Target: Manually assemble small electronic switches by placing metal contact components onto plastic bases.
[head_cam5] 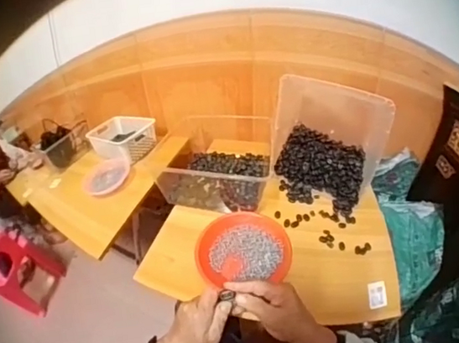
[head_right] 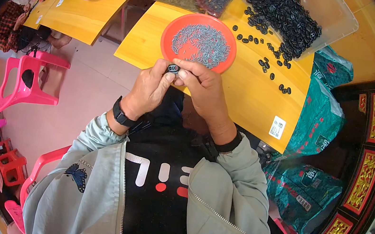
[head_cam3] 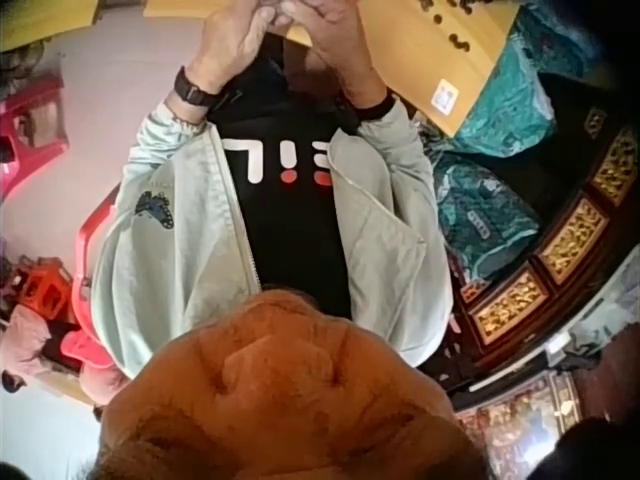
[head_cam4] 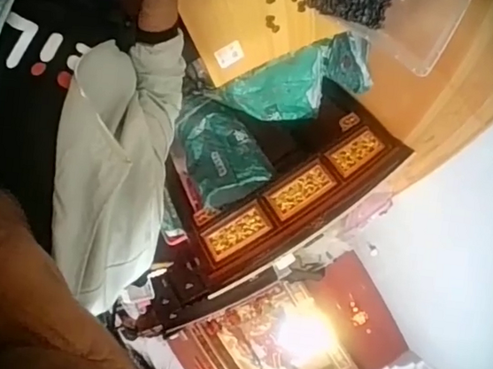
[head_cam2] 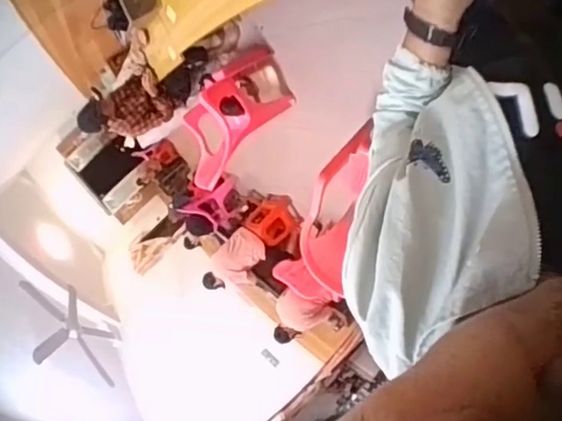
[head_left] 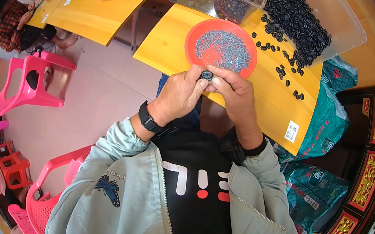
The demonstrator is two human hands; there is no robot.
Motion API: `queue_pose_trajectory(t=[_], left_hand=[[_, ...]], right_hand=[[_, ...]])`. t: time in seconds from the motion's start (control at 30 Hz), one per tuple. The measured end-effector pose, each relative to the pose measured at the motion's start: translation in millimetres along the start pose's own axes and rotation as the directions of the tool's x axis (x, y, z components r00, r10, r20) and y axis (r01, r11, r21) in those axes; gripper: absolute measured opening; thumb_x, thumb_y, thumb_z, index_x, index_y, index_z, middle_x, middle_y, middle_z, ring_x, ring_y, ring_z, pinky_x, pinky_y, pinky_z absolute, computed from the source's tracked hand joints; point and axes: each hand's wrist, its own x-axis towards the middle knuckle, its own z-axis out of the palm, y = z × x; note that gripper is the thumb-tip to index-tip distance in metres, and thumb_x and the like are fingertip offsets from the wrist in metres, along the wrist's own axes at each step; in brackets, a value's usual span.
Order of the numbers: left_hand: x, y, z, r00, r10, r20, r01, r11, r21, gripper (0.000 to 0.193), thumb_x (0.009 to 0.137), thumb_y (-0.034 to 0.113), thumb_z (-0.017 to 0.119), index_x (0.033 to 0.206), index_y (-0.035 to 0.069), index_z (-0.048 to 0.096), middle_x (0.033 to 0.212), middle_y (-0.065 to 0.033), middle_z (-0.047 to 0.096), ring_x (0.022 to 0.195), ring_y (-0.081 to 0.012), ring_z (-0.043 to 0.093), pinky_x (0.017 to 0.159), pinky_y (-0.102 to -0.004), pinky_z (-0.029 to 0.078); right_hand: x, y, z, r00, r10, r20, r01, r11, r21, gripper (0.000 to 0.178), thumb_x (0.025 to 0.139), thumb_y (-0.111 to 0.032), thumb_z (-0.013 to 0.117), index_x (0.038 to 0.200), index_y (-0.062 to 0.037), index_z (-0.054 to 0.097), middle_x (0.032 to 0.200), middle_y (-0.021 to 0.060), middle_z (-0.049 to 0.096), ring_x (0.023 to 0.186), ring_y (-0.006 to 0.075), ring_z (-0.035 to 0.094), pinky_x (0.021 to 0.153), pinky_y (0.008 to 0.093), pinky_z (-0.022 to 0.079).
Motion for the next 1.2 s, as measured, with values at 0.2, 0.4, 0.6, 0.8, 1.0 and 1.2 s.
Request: queue_pose_trajectory(t=[0.2, 0.4, 0.6, 0.8, 1.0, 1.2], left_hand=[[0, 0, -5, 1.0, 0.02, 0.006, -0.02, 0.999, 0.03, 0.013, 0.086, 0.008, 0.05, 0.095, 0.001, 0.043, 0.071, -0.0212, 0.058, 0.068, -0.0395, 0.058, 0.057, -0.043, 0.045], [4, 3, -6, 0.999, 0.041, 0.01, -0.042, 0.998, 0.042, 0.014, 0.086, 0.008, 0.05, 0.095, 0.001, 0.044, 0.069, -0.0216, 0.057, 0.067, -0.0399, 0.057, 0.056, -0.0435, 0.045], [-2, 3, -10, 0.992, 0.064, 0.108, -0.077, 0.989, 0.125, 0.012, 0.084, 0.01, 0.052, 0.093, 0.003, 0.047, 0.072, -0.0192, 0.056, 0.067, -0.0382, 0.057, 0.056, -0.0446, 0.044], [-2, 5, -12, 0.994, 0.071, 0.079, -0.076, 0.995, 0.069, 0.01, 0.083, 0.01, 0.053, 0.085, 0.002, 0.048, 0.072, -0.0177, 0.055, 0.068, -0.0373, 0.056, 0.057, -0.0421, 0.044], [1, 4, -17, 0.995, 0.087, 0.045, -0.089, 0.995, 0.044, 0.012, 0.082, 0.008, 0.054, 0.078, 0.0, 0.047, 0.069, -0.0184, 0.052, 0.066, -0.038, 0.054, 0.056, -0.0415, 0.042], [2, 3, -20, 0.995, 0.09, 0.031, -0.092, 0.995, 0.039, 0.011, 0.082, 0.008, 0.054, 0.078, -0.001, 0.048, 0.069, -0.0184, 0.052, 0.067, -0.0378, 0.054, 0.057, -0.0414, 0.042]], right_hand=[[1, -2, -1, 1.0, 0.013, 0.025, -0.013, 1.0, 0.003, 0.025, 0.088, -0.001, 0.052, 0.111, 0.0012, 0.06, 0.087, 0.003, 0.063, 0.077, 0.008, 0.059, 0.075, 0.0218, 0.048], [3, -3, -2, 0.999, 0.018, 0.03, -0.018, 1.0, -0.019, 0.024, 0.087, -0.002, 0.054, 0.111, 0.0016, 0.059, 0.089, 0.0041, 0.064, 0.078, 0.0093, 0.061, 0.074, 0.0224, 0.049], [3, -2, -4, 0.99, 0.124, 0.072, -0.108, 0.976, -0.188, 0.01, 0.085, -0.005, 0.057, 0.094, 0.0, 0.059, 0.082, 0.0022, 0.062, 0.074, 0.0071, 0.058, 0.066, 0.021, 0.047], [24, -34, -15, 0.982, 0.069, 0.179, 0.034, 0.856, -0.516, 0.013, 0.082, -0.008, 0.058, 0.094, -0.0012, 0.059, 0.075, -0.0008, 0.058, 0.064, 0.005, 0.051, 0.057, 0.0207, 0.043], [116, -102, -38, 0.979, -0.206, 0.002, 0.162, 0.763, -0.626, 0.028, 0.083, -0.012, 0.06, 0.108, -0.0002, 0.058, 0.084, 0.0041, 0.063, 0.072, 0.0074, 0.057, 0.064, 0.0218, 0.046], [162, -130, -88, 0.885, -0.456, -0.09, 0.286, 0.686, -0.669, 0.028, 0.084, -0.013, 0.059, 0.108, 0.0024, 0.059, 0.084, 0.0026, 0.063, 0.073, 0.0082, 0.057, 0.065, 0.022, 0.046]])
